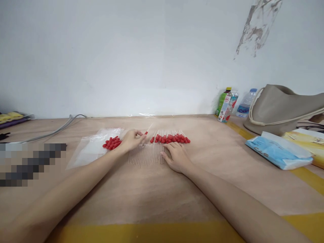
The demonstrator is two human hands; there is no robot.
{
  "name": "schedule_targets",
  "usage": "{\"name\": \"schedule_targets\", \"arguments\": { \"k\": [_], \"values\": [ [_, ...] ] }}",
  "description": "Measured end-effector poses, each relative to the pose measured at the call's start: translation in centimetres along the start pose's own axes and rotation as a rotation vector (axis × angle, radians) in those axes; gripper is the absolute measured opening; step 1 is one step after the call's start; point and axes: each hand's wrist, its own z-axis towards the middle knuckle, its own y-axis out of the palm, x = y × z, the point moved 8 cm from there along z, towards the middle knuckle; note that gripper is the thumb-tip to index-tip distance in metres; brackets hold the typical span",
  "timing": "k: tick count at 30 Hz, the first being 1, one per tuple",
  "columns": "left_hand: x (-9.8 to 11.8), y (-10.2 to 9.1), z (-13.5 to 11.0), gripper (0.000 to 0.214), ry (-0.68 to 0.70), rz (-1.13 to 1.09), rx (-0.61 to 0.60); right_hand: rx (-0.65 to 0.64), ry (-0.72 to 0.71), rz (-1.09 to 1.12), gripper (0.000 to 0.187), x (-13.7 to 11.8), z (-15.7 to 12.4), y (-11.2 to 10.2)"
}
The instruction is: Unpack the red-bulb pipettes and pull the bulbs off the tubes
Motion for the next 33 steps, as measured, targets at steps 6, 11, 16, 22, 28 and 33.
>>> {"name": "schedule_targets", "arguments": {
  "k": [6,11,16,22,28,33],
  "values": [
    [1.1,-2.8,-5.7,0.018,0.317,0.034,0.152,0.129,0.003,0.05,0.035,0.3,0.0,-1.0],
    [1.5,-3.0,-8.5,0.014,0.473,0.07,0.213,0.228,-0.091,0.035,0.045,-0.5,-0.3,-2.0],
    [2.6,-2.2,-9.1,0.011,0.597,0.052,0.218,0.205,-0.237,0.012,0.044,-2.2,-0.7,-2.0],
    [3.2,-2.4,-9.7,0.008,0.663,0.054,0.25,0.312,-0.226,0.121,0.057,-2.2,-0.9,-2.9],
    [3.8,-2.3,-10.4,0.008,0.747,0.048,0.292,0.255,-0.387,0.002,0.025,-4.2,-1.0,-2.2],
    [4.7,-2.3,-10.7,0.011,0.774,0.071,0.281,0.283,-0.42,-0.041,0.011,-4.9,-1.2,-2.0]
  ]
}}
